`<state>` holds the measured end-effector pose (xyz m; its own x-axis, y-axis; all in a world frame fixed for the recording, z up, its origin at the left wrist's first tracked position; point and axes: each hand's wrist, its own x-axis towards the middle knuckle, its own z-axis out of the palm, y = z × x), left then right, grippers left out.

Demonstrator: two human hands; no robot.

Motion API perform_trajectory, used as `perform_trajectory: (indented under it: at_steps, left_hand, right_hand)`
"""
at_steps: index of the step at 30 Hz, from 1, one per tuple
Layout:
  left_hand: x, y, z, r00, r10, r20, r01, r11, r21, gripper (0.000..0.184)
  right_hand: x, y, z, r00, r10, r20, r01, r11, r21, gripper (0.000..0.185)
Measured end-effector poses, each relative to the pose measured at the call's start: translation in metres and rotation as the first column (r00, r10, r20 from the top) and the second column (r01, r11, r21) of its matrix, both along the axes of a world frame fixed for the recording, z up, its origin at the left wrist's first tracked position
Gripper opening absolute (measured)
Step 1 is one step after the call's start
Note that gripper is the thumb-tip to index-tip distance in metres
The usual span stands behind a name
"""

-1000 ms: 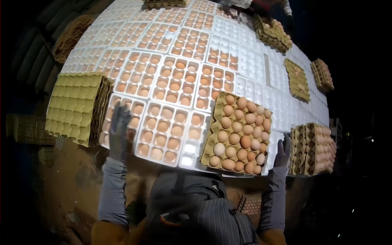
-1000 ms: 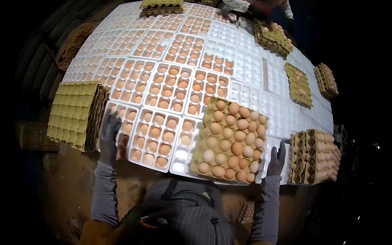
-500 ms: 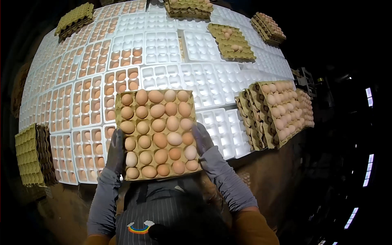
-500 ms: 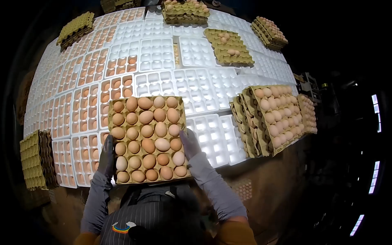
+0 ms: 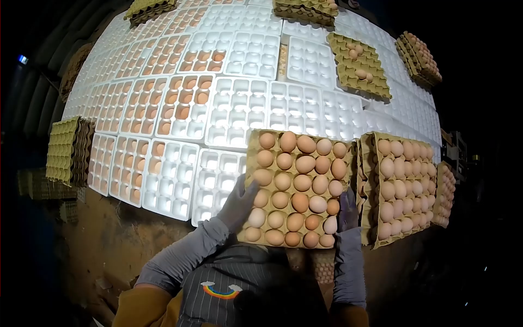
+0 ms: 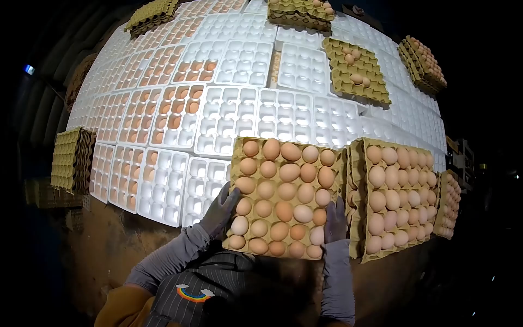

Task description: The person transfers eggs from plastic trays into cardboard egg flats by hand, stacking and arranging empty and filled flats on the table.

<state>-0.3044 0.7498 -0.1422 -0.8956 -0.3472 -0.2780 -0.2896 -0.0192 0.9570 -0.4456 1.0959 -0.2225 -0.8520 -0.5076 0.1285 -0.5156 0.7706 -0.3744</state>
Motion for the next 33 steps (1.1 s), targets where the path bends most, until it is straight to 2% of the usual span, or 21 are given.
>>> perform_trajectory:
  at_steps: [1, 3, 4, 5, 7, 9, 10, 12, 17, 19, 20, 21, 23, 24, 26, 27, 29, 30, 31, 32, 33]
  left_hand:
    - [-0.001, 0.002, -0.004, 0.999, -0.018, -0.035, 0.017, 0.999, -0.034, 0.053]
    - [-0.004, -0.017, 0.002, 0.972, -0.087, 0.219, 0.104, 0.992, -0.066, 0.056]
    - [-0.010, -0.028, 0.011, 0.919, -0.104, 0.380, 0.135, 0.989, -0.057, 0.057]
    - [-0.010, -0.034, 0.006, 0.946, 0.057, 0.320, -0.013, 0.990, -0.138, 0.048]
    - [-0.039, -0.052, 0.035, 0.998, 0.056, 0.043, -0.019, 0.800, -0.600, 0.047]
    - [-0.071, -0.066, 0.045, 0.982, -0.168, -0.090, 0.053, 0.693, -0.719, 0.048]
    - [-0.087, -0.072, 0.033, 0.940, -0.302, -0.160, 0.072, 0.633, -0.770, 0.045]
    - [-0.113, -0.074, 0.027, 0.905, -0.409, -0.113, 0.128, 0.516, -0.847, 0.041]
    - [-0.130, -0.086, 0.019, 0.872, -0.488, -0.049, 0.207, 0.457, -0.865, 0.038]
    - [-0.128, -0.083, 0.016, 0.816, -0.577, -0.031, 0.217, 0.355, -0.909, 0.038]
    - [-0.127, -0.082, 0.015, 0.813, -0.580, -0.047, 0.194, 0.347, -0.917, 0.041]
    - [-0.129, -0.083, 0.016, 0.813, -0.580, -0.052, 0.195, 0.355, -0.914, 0.041]
    - [-0.131, -0.083, 0.017, 0.809, -0.587, -0.009, 0.249, 0.356, -0.901, 0.035]
    - [-0.129, -0.084, 0.022, 0.810, -0.586, -0.011, 0.248, 0.360, -0.899, 0.035]
    - [-0.124, -0.088, 0.040, 0.960, -0.238, -0.149, 0.192, 0.944, -0.268, 0.029]
    - [-0.122, -0.093, 0.052, 0.998, -0.050, -0.039, 0.059, 0.966, 0.253, 0.022]
    - [-0.108, -0.099, 0.044, 0.993, -0.075, -0.096, 0.105, 0.924, 0.369, 0.020]
    - [-0.112, -0.107, 0.037, 0.960, -0.239, 0.144, 0.177, 0.922, 0.345, 0.025]
    - [-0.110, -0.086, 0.044, 0.931, -0.298, 0.212, 0.298, 0.954, 0.032, 0.031]
    - [-0.102, -0.072, 0.045, 0.916, -0.363, 0.170, 0.401, 0.820, -0.408, 0.034]
    - [-0.095, -0.064, 0.042, 0.885, -0.437, 0.162, 0.392, 0.511, -0.765, 0.037]
  right_hand:
    - [-0.001, -0.019, 0.027, 1.000, 0.008, 0.011, -0.008, 1.000, -0.003, 0.040]
    - [0.005, -0.051, 0.079, 0.733, -0.158, 0.662, 0.497, 0.788, -0.363, 0.046]
    - [0.007, -0.053, 0.079, 0.735, -0.217, 0.642, 0.503, 0.810, -0.302, 0.046]
    - [0.009, -0.054, 0.078, 0.736, -0.274, 0.619, 0.509, 0.827, -0.239, 0.047]
    - [0.016, -0.095, 0.129, 0.961, -0.183, 0.208, 0.247, 0.907, -0.341, 0.050]
    - [-0.003, -0.124, 0.148, 0.977, 0.133, 0.166, -0.068, 0.935, -0.347, 0.054]
    - [-0.020, -0.147, 0.149, 0.965, 0.261, -0.017, -0.255, 0.926, -0.277, 0.056]
    - [-0.055, -0.191, 0.137, 0.909, 0.378, -0.174, -0.403, 0.903, -0.147, 0.057]
    - [-0.094, -0.218, 0.090, 0.859, 0.506, -0.077, -0.506, 0.862, 0.020, 0.060]
    - [-0.094, -0.216, 0.106, 0.881, 0.474, 0.009, -0.465, 0.867, -0.182, 0.059]
    - [-0.087, -0.215, 0.113, 0.918, 0.381, 0.106, -0.302, 0.849, -0.433, 0.052]
    - [-0.083, -0.214, 0.118, 0.862, 0.283, 0.421, 0.070, 0.756, -0.651, 0.043]
    - [-0.087, -0.200, 0.142, 0.393, 0.436, 0.809, 0.501, 0.636, -0.586, 0.038]
    - [-0.091, -0.202, 0.138, 0.764, 0.405, 0.502, -0.059, 0.819, -0.571, 0.037]
    - [-0.067, -0.215, 0.158, 0.869, 0.374, 0.324, -0.394, 0.919, -0.003, 0.033]
    - [-0.054, -0.222, 0.159, 0.900, 0.369, 0.234, -0.425, 0.863, 0.274, 0.033]
    - [-0.044, -0.228, 0.125, 0.901, 0.376, 0.215, -0.433, 0.807, 0.403, 0.035]
    - [-0.043, -0.227, 0.099, 0.910, 0.400, 0.111, -0.403, 0.789, 0.464, 0.035]
    - [-0.045, -0.228, 0.102, 0.908, 0.406, 0.104, -0.402, 0.773, 0.490, 0.035]
    - [-0.047, -0.230, 0.105, 0.906, 0.412, 0.097, -0.399, 0.758, 0.516, 0.035]
    - [-0.049, -0.233, 0.112, 0.904, 0.418, 0.090, -0.397, 0.741, 0.542, 0.036]
